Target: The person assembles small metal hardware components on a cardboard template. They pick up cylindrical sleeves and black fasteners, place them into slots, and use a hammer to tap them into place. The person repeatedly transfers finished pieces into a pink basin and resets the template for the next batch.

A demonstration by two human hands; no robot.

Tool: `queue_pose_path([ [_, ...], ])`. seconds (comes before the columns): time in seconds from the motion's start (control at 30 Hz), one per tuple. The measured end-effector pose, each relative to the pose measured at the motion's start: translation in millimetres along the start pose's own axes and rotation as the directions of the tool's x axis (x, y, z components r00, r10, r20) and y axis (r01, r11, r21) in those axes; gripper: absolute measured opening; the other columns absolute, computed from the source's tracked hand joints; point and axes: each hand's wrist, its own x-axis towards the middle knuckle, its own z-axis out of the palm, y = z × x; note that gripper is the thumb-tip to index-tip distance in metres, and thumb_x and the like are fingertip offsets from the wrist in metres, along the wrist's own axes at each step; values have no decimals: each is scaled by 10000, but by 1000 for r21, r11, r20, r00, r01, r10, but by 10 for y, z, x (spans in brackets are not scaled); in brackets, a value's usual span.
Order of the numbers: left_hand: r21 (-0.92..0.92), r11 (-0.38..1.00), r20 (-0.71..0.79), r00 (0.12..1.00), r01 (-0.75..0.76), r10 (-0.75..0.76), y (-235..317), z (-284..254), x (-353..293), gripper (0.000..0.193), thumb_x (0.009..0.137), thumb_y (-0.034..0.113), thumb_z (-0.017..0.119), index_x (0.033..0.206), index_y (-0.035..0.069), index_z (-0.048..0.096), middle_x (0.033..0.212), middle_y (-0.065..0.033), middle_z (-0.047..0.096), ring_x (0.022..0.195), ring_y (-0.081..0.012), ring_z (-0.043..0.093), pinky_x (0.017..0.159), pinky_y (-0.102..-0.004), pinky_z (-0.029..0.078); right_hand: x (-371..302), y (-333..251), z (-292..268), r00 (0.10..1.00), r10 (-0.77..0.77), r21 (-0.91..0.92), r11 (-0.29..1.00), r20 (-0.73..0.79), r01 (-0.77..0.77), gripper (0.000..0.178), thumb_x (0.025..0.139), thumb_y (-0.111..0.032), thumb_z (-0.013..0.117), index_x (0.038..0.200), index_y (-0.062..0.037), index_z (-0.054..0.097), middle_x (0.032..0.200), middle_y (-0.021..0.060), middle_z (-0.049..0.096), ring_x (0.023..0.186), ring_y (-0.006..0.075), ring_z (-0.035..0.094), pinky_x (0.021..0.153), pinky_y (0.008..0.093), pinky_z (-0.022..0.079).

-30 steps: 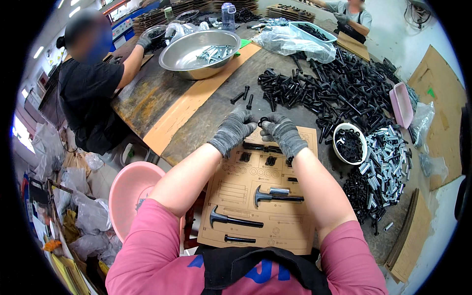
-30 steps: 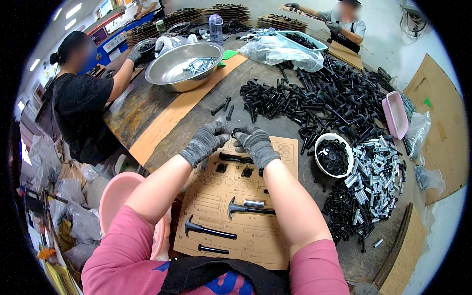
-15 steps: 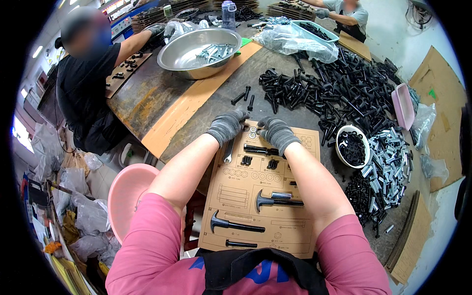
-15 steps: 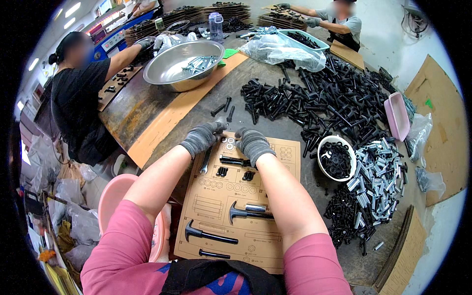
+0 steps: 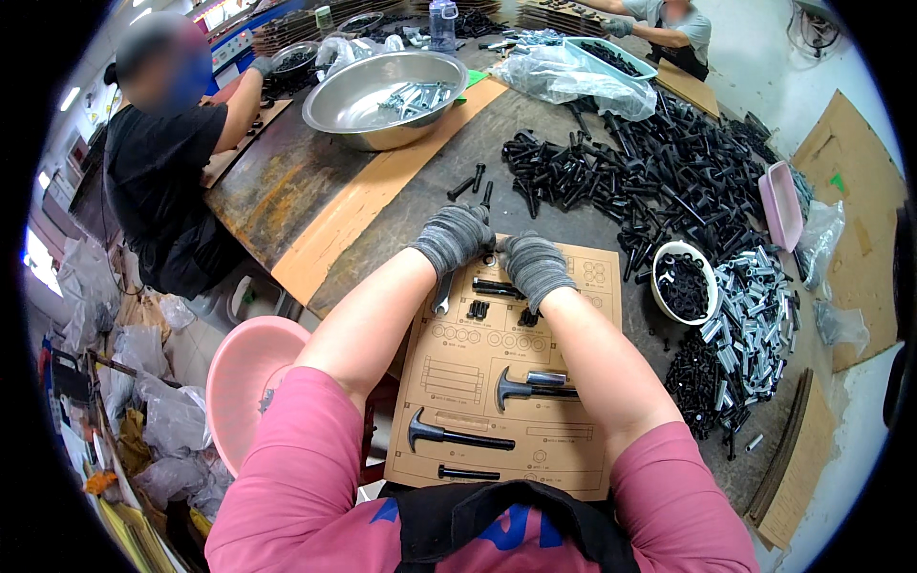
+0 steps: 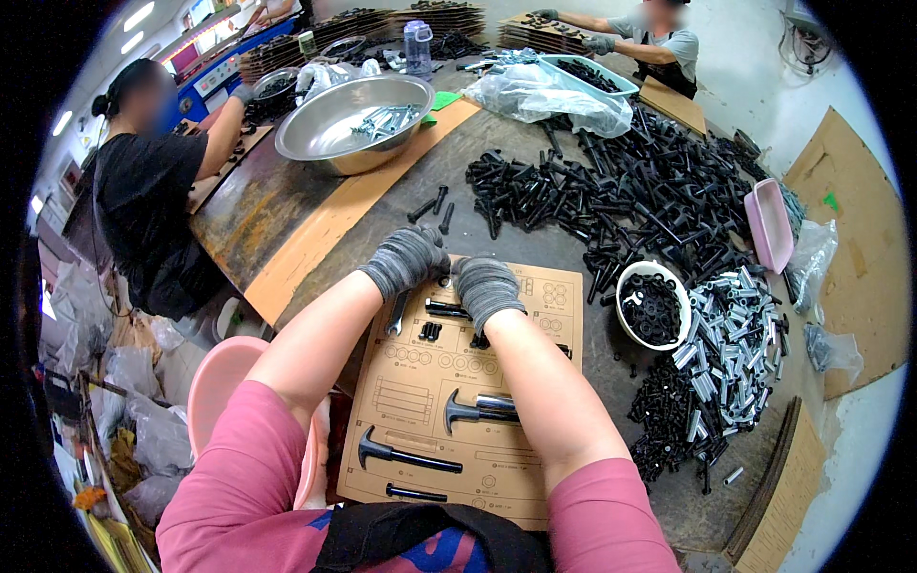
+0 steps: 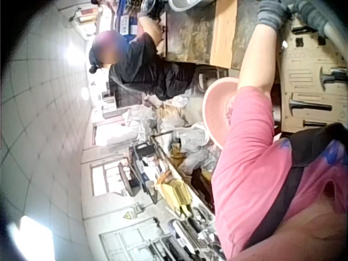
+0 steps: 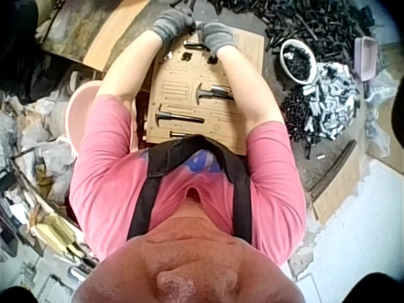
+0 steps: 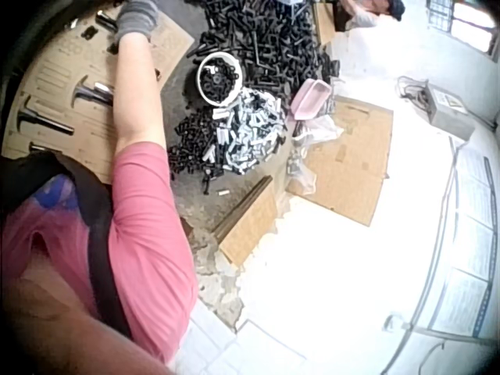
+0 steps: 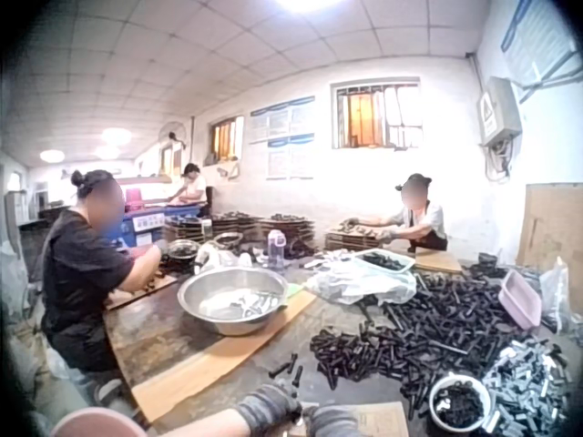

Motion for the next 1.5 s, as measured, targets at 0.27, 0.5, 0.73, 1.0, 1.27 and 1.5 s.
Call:
queue_pose_path([
  [0.27,-226,961,82,986,162,-147,62,47,-104,158,707,196,605,844,136,653,913,-144,582,788,-306,585,708,-373,468,17,-69,78,997,-18,23,1000,-71,20,278,775,-264,562,1011,-127,613,1053,128,584,957,295,569,805,403,469],
  [0.5,-229,950,39,977,214,-211,136,27,-171,169,717,198,597,861,130,654,898,-143,593,786,-309,582,714,-375,465,-28,28,-30,991,-81,112,989,-108,93,271,780,-273,551,970,-91,618,990,139,600,948,309,561,819,400,453],
  [0.73,-218,948,44,973,232,-228,144,99,-119,177,745,216,582,883,127,650,865,-135,610,790,-293,584,721,-371,463,-506,625,4,839,-217,168,926,-499,339,215,808,-245,515,920,-91,613,961,118,589,903,293,536,812,378,418],
  [1.0,-647,566,257,845,510,-468,275,-198,-99,409,687,287,668,912,-19,515,840,-180,609,761,-273,594,699,-349,454,-1237,1030,146,875,-114,366,877,-471,312,178,795,-205,552,921,-96,613,880,125,578,866,269,551,786,353,438],
  [1.27,-628,599,221,852,496,-474,214,-42,-72,475,693,284,676,1009,12,449,848,-200,602,773,-281,593,697,-356,454,-1789,1276,285,857,-75,447,828,-510,338,183,774,-166,582,926,-74,627,876,114,617,852,258,569,787,346,440],
  [1.5,-522,811,-90,929,263,-359,144,-54,-281,368,747,145,588,1098,85,498,894,-149,583,822,-285,564,723,-362,444,-2216,1386,384,828,8,376,893,-561,246,191,790,-169,554,949,-74,599,898,126,606,861,287,565,773,366,449],
])
